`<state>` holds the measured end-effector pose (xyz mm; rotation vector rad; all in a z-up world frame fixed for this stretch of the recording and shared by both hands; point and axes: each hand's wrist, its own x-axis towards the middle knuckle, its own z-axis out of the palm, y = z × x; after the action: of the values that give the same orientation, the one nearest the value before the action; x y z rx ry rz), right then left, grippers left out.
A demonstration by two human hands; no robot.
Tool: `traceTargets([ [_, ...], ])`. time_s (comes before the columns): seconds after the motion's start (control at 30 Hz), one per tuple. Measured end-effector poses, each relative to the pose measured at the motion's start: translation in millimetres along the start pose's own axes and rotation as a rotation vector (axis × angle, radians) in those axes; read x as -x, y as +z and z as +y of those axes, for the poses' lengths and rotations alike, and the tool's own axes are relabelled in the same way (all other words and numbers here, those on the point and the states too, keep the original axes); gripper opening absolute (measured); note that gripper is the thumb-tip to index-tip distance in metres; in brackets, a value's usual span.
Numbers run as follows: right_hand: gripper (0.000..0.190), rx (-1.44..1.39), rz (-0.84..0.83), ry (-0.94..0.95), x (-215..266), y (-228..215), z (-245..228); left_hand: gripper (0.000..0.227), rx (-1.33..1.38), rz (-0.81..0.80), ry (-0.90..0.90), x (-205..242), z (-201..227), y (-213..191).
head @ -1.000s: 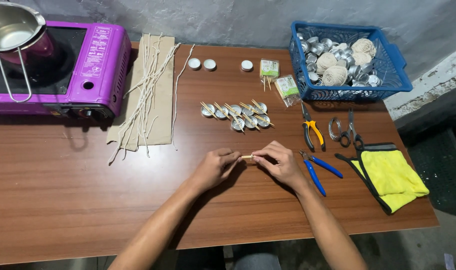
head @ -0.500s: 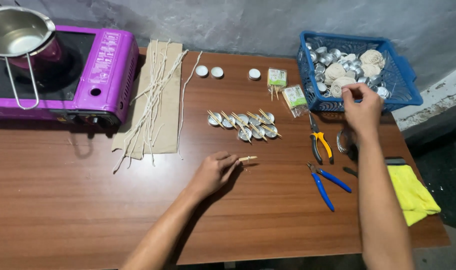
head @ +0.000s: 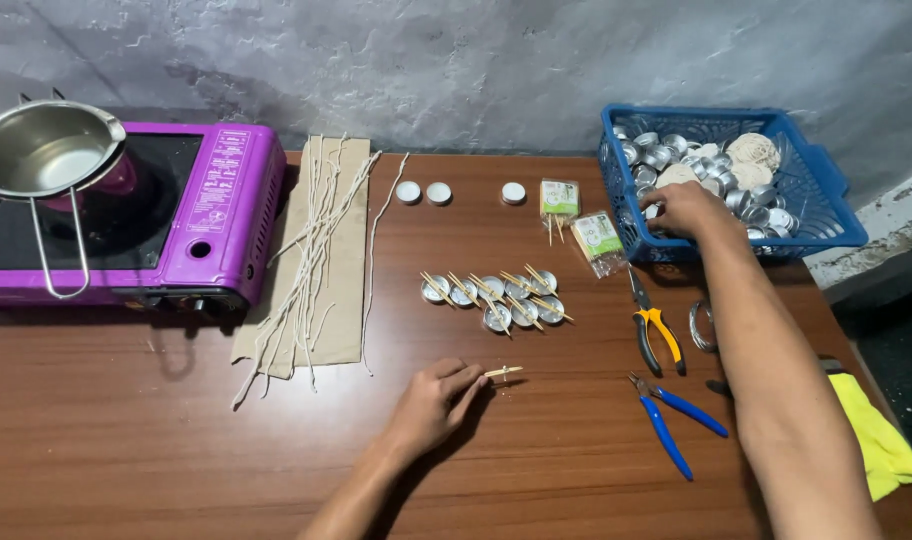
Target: Assembling candle wicks by placing them between wooden sticks and securing them using hand tools.
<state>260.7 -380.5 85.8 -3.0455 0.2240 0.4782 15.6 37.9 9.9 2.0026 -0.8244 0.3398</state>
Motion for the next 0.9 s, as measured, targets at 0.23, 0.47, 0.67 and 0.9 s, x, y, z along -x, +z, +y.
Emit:
traceTargets([
  [0.23, 0.017, 0.137, 0.021, -0.032, 0.7, 1.3, -7.1, 0.019, -0.01, 0.013, -0.047, -1.4, 5.3, -2.8],
  [0.47, 0.012, -0.315, 0.355, -0.17, 42.8, 7.1, 23.4, 0.019, -0.015, 0.052, -0.026, -1.6, 5.8, -8.5],
  [0.67, 0.009, -0.462, 0.84, -0.447, 120.8, 76.8, 21.4, 0.022, -0.052, 0.096, -0.084, -2.5, 2.9, -27.9],
  [0.9, 0.009, -0.637, 0.575, -0.778, 225.9, 133.2, -94.8, 0.017, -0.051, 0.158, -0.127, 7.0, -36.6, -13.3],
])
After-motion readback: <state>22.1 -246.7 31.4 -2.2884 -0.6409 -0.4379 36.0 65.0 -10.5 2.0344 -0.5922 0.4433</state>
